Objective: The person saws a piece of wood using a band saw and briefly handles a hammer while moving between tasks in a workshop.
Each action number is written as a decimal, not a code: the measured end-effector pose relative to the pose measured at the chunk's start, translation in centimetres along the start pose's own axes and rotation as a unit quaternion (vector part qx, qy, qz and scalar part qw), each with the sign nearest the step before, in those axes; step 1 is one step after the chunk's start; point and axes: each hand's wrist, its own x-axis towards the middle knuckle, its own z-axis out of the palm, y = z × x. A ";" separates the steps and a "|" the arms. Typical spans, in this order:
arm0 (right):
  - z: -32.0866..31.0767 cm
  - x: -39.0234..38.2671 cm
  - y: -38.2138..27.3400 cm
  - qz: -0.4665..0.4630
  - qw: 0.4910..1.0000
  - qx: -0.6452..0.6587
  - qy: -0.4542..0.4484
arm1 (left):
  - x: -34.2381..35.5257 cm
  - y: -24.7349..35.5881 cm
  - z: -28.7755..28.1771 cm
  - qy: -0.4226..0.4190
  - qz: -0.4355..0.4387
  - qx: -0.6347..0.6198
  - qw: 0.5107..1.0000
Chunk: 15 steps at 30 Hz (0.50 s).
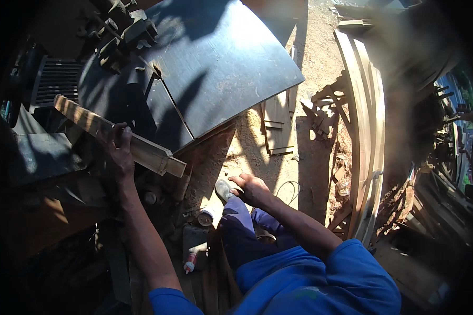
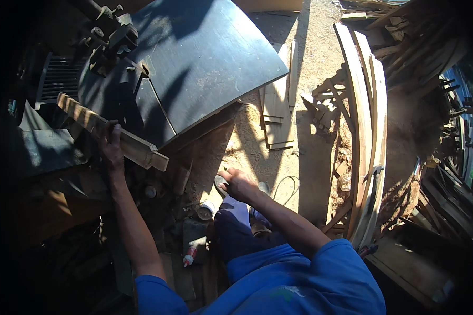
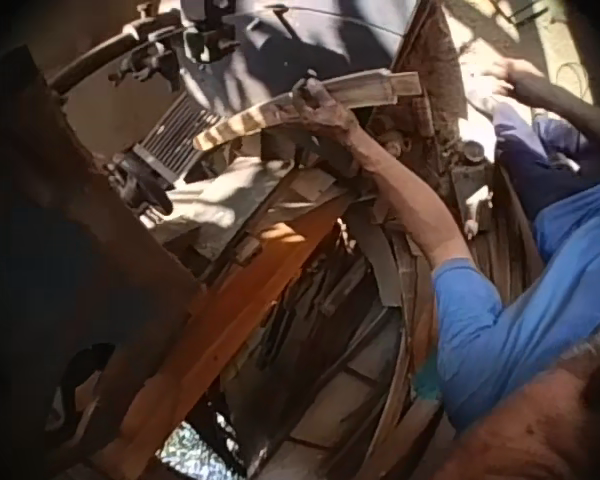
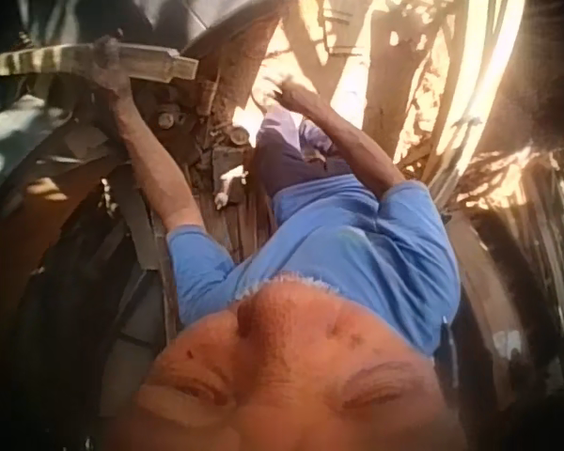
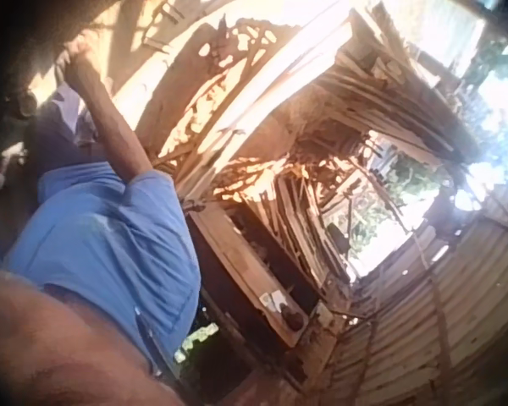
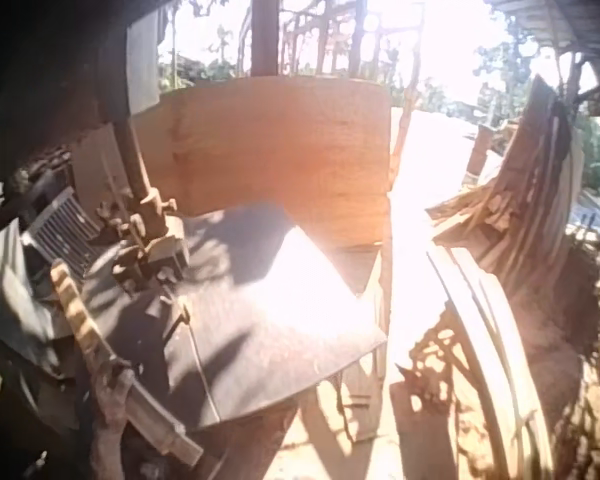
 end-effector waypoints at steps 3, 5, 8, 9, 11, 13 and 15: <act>3.5 -3.5 8.4 0.129 0.983 -0.008 -0.133 | 0.1 1.8 -1.1 -0.015 -0.025 0.050 0.998; 6.5 -4.3 12.1 0.145 0.980 -0.035 -0.134 | 0.0 0.2 -3.3 -0.014 -0.064 -0.014 0.998; 11.2 -7.6 20.4 0.190 0.974 -0.067 -0.106 | 0.1 -0.4 -1.0 -0.023 -0.011 0.007 1.000; 11.4 -7.8 22.5 0.210 0.968 -0.096 -0.094 | 0.2 0.6 0.6 0.011 0.012 -0.027 1.000; 13.0 -6.4 24.1 0.217 0.958 -0.057 -0.177 | -0.3 0.4 0.8 -0.028 0.088 0.130 0.987; 14.1 -5.2 25.4 0.208 0.967 -0.010 -0.145 | -0.2 -3.3 1.2 -0.072 0.165 0.035 0.983; 9.3 -2.5 22.7 0.150 0.987 0.003 -0.063 | -1.9 -3.7 3.0 -0.036 0.148 0.070 0.986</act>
